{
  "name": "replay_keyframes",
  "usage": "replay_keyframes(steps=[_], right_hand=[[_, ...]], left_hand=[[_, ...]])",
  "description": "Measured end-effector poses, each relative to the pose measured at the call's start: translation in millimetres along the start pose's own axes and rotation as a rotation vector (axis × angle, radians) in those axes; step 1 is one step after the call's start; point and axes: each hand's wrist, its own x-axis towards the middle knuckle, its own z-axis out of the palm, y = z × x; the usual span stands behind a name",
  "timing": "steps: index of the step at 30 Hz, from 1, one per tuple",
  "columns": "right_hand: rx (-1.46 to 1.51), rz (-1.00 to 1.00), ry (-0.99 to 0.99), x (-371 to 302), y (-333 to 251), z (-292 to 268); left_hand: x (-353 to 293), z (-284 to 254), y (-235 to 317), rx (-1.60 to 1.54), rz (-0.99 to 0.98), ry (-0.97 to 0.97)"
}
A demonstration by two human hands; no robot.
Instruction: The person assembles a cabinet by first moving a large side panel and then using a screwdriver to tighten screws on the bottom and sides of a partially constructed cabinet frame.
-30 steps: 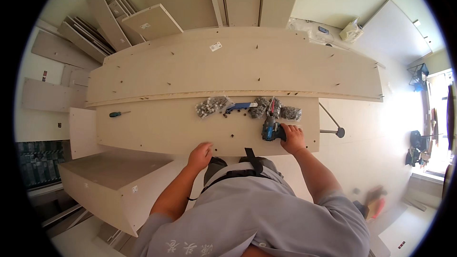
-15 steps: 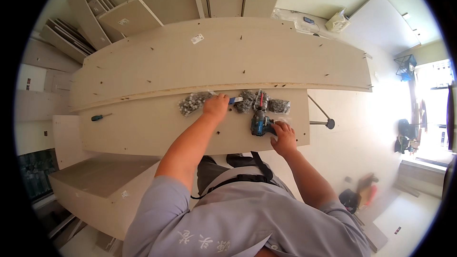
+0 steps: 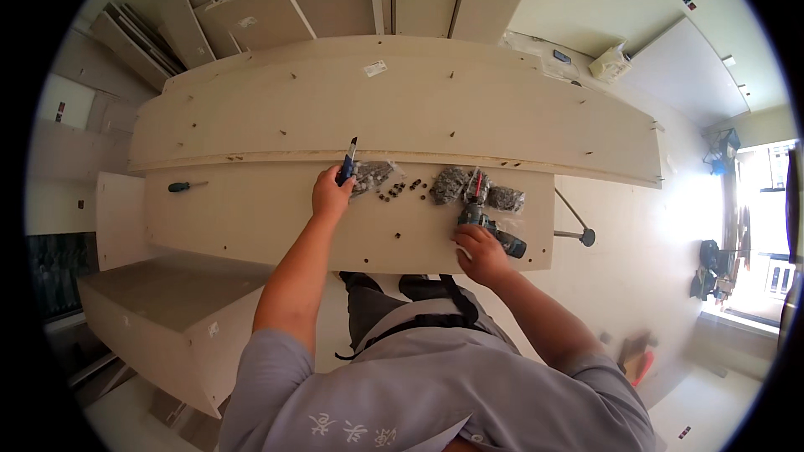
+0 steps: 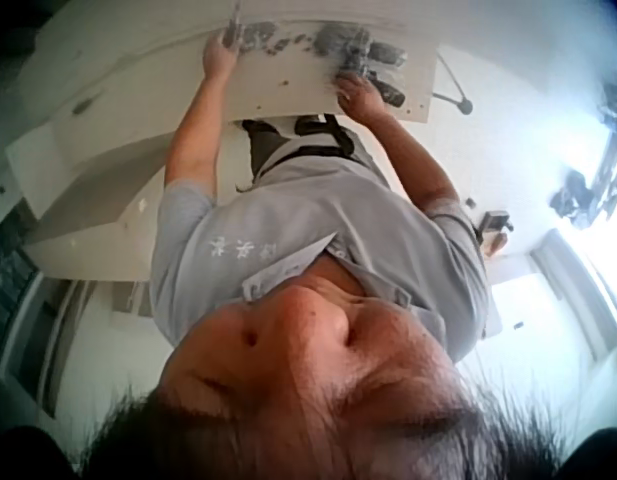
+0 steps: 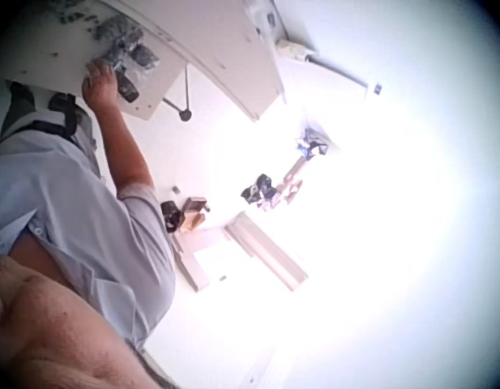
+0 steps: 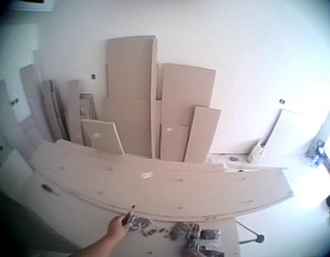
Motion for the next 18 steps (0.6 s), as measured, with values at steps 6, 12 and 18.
replay_keyframes(steps=[6,12,18], right_hand=[[-0.209,0.06,-0.072,91,-8,74],[-0.28,0.358,-0.149,159,-11,116],[-0.239,0.351,-0.007,147,-12,152]], left_hand=[[-23,-7,-18,-0.106,0.065,0.044],[-115,-36,-78,-0.186,0.105,0.106],[-232,-48,-102,-0.262,-0.032,-0.068]])
